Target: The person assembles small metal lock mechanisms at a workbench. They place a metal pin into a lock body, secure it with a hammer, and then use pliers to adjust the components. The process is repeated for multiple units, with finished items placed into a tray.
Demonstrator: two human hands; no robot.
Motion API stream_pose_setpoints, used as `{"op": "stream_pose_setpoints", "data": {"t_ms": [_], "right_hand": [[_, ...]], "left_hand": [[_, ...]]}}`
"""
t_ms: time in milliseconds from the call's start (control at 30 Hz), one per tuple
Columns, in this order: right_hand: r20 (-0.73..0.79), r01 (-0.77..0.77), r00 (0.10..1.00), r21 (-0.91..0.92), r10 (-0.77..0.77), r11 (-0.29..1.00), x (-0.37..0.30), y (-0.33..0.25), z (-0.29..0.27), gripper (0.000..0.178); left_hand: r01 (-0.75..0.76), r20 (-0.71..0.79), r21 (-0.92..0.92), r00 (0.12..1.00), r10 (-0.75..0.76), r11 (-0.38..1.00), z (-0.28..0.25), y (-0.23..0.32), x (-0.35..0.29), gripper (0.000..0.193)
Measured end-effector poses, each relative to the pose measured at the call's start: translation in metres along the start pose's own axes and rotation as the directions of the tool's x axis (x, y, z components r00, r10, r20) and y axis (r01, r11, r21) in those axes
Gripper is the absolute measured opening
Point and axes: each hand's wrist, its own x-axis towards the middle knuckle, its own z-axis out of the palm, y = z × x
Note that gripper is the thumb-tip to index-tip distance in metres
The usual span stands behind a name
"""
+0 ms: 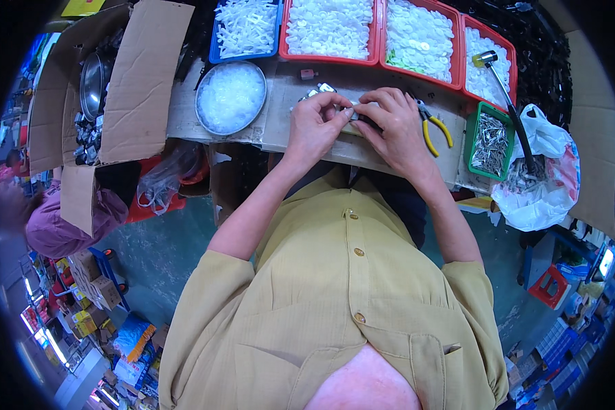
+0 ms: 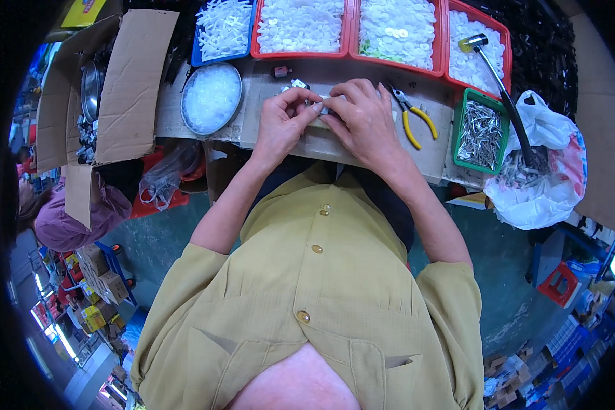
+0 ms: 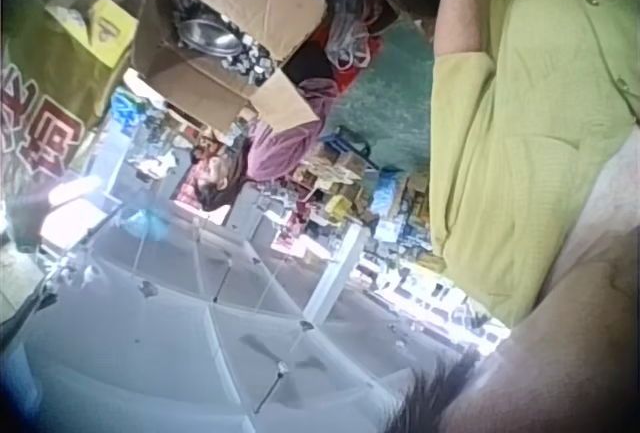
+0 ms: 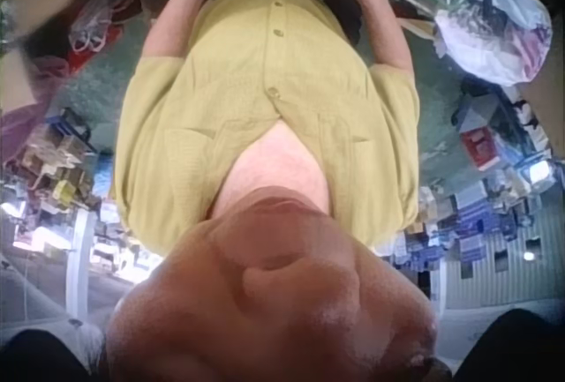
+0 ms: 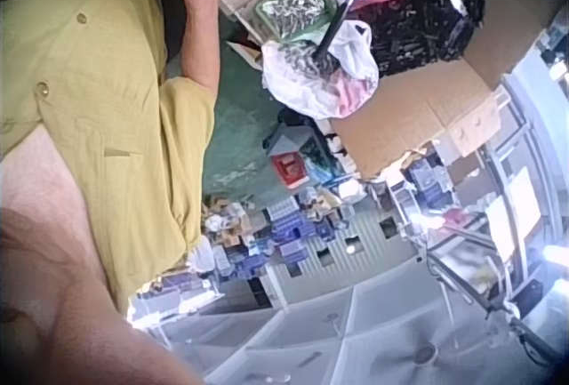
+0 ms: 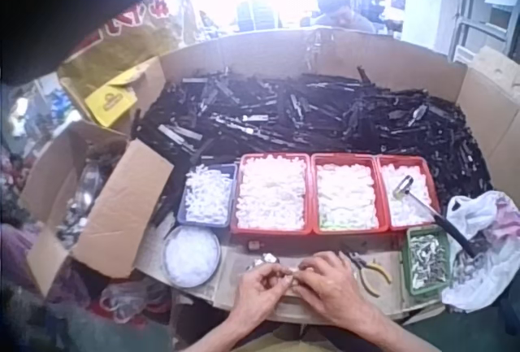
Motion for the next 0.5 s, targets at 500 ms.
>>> {"op": "stream_pose_setpoints", "data": {"t_ms": [500], "right_hand": [[-0.211,-0.566,0.824,-0.328,0.525,0.757,-0.108,0.065,-0.119,0.012]], "left_hand": [[-0.445,-0.053,0.470,0.848,0.528,0.762,-0.024,0.040,0.028,0.017]]}}
